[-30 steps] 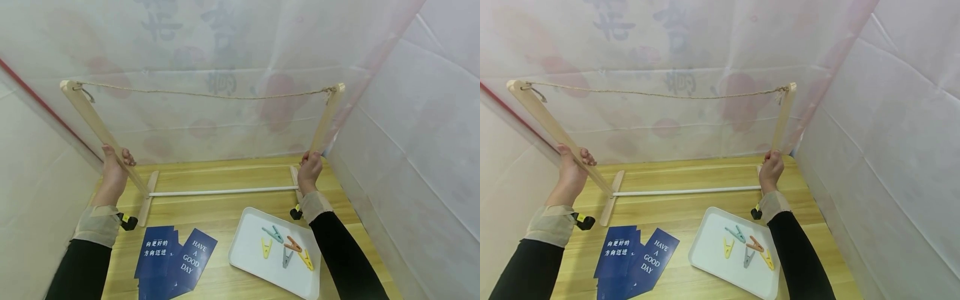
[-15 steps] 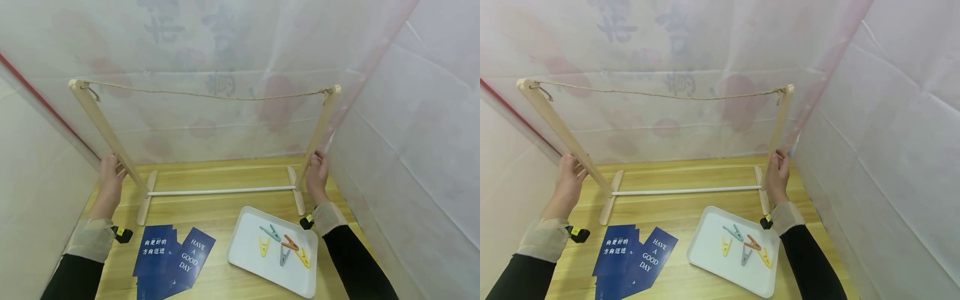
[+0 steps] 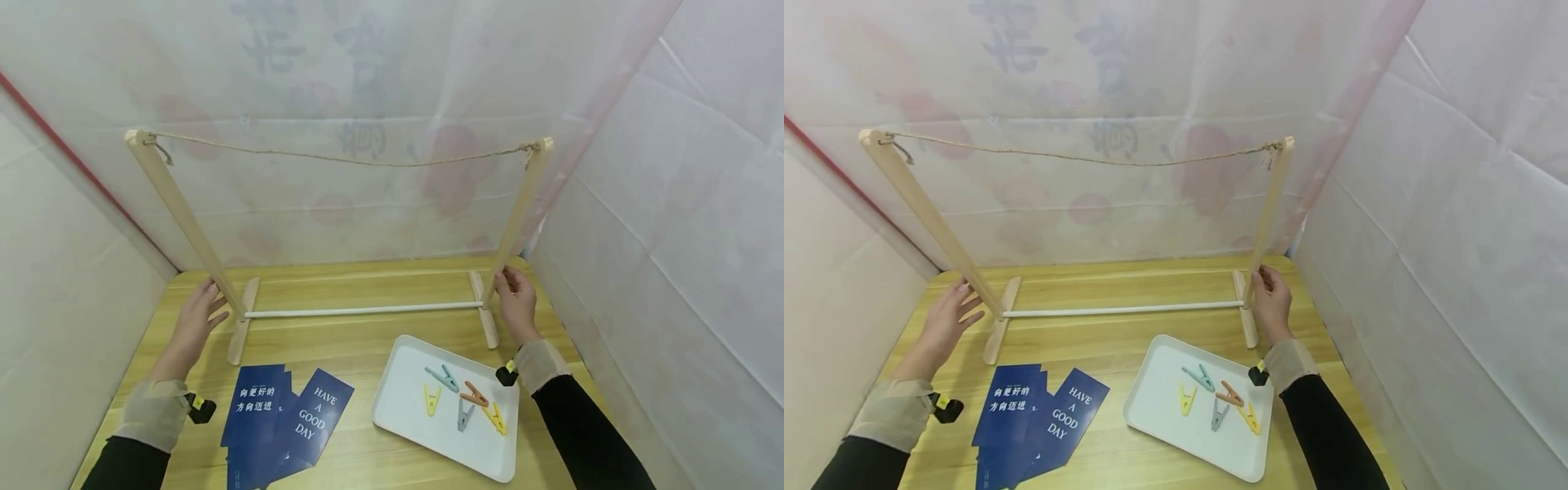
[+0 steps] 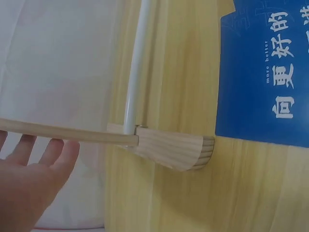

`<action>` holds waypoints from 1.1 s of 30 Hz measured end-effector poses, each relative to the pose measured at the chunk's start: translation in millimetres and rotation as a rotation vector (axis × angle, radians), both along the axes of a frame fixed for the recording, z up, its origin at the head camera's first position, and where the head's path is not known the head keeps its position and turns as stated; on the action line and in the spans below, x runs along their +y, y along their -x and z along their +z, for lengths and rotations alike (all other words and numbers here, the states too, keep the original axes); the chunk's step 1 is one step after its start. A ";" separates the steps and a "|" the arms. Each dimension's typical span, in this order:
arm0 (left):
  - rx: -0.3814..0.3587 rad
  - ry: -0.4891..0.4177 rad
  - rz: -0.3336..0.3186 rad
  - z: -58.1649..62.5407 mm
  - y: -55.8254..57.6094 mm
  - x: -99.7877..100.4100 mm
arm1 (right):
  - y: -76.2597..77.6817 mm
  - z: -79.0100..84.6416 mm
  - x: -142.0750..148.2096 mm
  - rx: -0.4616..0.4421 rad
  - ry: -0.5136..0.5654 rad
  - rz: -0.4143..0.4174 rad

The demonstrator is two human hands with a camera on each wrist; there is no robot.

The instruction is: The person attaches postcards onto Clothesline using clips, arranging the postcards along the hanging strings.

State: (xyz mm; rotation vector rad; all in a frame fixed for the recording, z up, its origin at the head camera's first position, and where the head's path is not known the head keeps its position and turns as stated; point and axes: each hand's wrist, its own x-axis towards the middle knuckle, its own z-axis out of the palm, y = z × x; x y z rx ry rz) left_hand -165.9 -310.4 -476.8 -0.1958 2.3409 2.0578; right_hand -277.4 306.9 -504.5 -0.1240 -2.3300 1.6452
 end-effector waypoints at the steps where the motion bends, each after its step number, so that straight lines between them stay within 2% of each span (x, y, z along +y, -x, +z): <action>1: 0.004 -0.001 0.003 -0.7 -0.2 0.7 | 0.9 -0.5 -0.3 0.003 0.012 0.000; 10: 0.054 0.038 -0.010 -2.9 -2.3 6.3 | 5.2 -1.1 -0.3 0.003 0.055 -0.041; 15: 0.056 0.028 -0.001 -1.8 -0.1 5.9 | 4.6 2.3 -1.9 0.011 0.073 -0.028; 18: 0.045 0.035 0.005 -0.6 -0.7 4.7 | 2.1 4.1 -4.0 -0.005 0.048 -0.025; 21: 0.036 0.053 0.026 0.3 -6.3 5.3 | -3.3 1.5 -4.2 -0.016 0.005 -0.021; 24: 0.040 0.090 0.066 1.0 -18.5 7.6 | -18.5 2.3 -4.0 -0.005 -0.042 0.008; 27: 0.068 0.158 0.102 0.8 -36.7 12.7 | -40.3 4.6 -2.5 0.019 -0.106 0.073; 30: 0.122 0.252 0.123 0.9 -59.8 22.7 | -68.4 8.6 -1.6 0.038 -0.233 0.155; 33: 0.204 0.386 0.115 -5.6 -84.4 37.1 | -100.3 5.5 -0.2 0.076 -0.426 0.270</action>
